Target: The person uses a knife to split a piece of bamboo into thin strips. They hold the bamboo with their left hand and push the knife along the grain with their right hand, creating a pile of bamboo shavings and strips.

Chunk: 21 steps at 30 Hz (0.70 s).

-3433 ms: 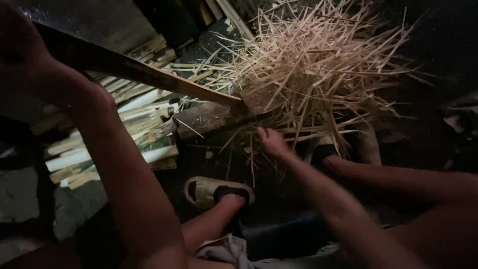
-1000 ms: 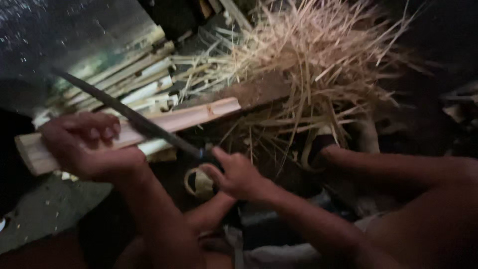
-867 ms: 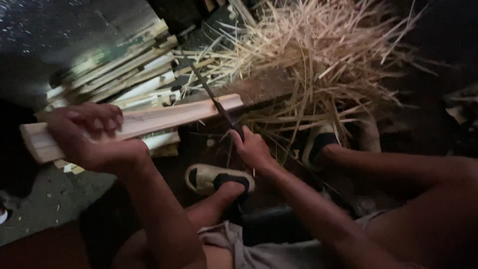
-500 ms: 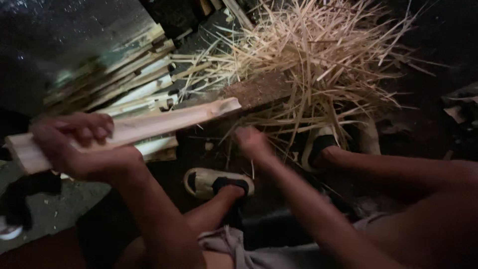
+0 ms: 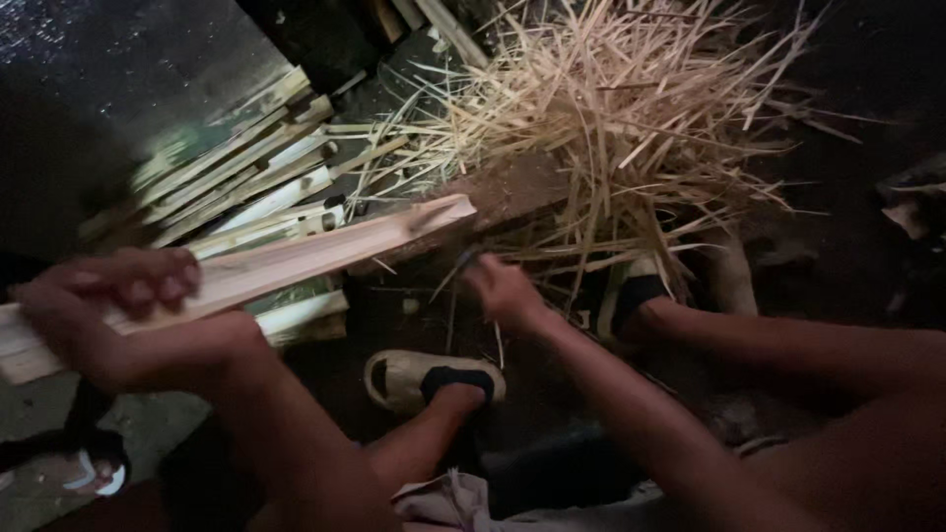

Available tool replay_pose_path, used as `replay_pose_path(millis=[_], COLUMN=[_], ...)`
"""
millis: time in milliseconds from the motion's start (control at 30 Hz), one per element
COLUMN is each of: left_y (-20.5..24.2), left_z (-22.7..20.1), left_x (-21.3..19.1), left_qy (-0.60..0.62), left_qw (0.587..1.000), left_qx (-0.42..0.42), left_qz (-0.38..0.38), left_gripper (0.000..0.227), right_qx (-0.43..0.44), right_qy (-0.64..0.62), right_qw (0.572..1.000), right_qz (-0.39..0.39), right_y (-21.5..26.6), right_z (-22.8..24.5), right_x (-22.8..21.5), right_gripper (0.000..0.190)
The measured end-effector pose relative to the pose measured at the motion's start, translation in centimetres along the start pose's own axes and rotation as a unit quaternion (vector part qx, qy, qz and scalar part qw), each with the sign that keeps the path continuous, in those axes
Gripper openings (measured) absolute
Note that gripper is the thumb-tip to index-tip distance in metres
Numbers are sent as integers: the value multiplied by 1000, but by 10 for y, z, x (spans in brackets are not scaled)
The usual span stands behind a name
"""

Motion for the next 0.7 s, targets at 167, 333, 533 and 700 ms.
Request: replay_pose_path(millis=[167, 333, 533, 700], left_y=[-12, -2, 4, 2], left_z=[10, 6, 8, 19], left_x=[-11, -8, -8, -18], left_qy=[34, -6, 33, 33], left_qw=[999, 998, 997, 996], left_qx=[-30, -42, -50, -46], left_qz=[-22, -38, -54, -62], left_gripper=[48, 47, 49, 51], right_qx=[228, 23, 125, 148], right_qy=[-53, -34, -63, -37], right_qw=[972, 999, 989, 988], right_qz=[11, -19, -39, 19], right_y=[-14, 37, 30, 34], right_z=[-18, 65, 68, 27], right_x=[-25, -10, -17, -22], right_gripper=[66, 72, 60, 54])
Point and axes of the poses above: each hand's wrist, its own y-axis away from the middle knuckle, its own x-axis out of the palm, z = x × y, the point moved 2 cm from there along -y, towards the middle knuckle, and after that the axes turned 1 degree about z, right-handed, at the moved point
